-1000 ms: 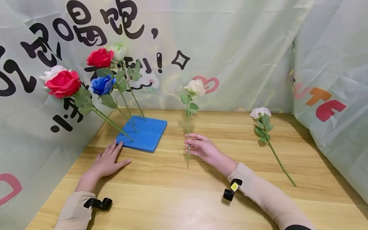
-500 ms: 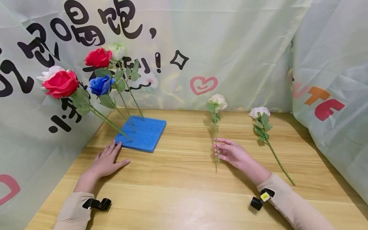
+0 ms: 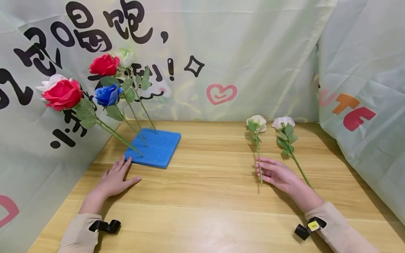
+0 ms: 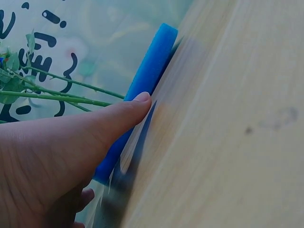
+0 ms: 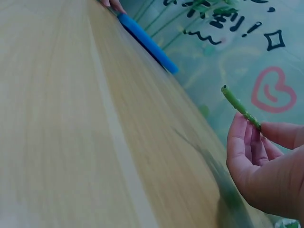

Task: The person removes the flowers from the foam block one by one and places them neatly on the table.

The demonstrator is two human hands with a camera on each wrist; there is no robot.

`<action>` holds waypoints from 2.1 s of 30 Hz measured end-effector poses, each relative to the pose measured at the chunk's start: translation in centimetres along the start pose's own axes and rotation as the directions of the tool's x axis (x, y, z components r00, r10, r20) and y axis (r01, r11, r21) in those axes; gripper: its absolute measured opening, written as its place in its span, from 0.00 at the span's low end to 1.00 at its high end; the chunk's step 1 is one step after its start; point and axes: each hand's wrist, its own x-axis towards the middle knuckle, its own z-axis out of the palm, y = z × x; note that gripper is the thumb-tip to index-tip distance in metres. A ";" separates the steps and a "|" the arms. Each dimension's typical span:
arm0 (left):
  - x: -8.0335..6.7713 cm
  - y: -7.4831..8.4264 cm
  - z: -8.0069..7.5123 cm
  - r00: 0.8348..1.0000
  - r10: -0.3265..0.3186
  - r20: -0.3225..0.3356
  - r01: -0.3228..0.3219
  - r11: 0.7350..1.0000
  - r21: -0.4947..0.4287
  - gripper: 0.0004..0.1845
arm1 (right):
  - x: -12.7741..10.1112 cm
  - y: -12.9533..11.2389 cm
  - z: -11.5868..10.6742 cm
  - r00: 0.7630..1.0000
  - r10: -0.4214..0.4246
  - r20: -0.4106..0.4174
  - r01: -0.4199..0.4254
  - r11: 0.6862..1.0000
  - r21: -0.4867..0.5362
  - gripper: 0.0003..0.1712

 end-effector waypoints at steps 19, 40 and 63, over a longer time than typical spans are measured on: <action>0.3 -0.3 -0.1 1.000 0.005 0.005 -0.005 1.000 -0.008 0.54 | -0.9 -2.1 -4.4 0.998 0.042 0.055 -0.037 0.995 -0.095 0.20; 0.3 -0.6 0.4 1.000 0.004 0.007 -0.003 1.000 -0.014 0.55 | -2.9 -4.5 -7.3 0.997 0.065 -0.041 -0.076 0.913 -0.401 0.11; 0.1 -0.1 0.1 1.000 0.003 0.012 -0.003 1.000 -0.017 0.55 | -5.3 -7.0 -10.0 0.993 0.091 0.080 -0.044 0.885 -0.464 0.20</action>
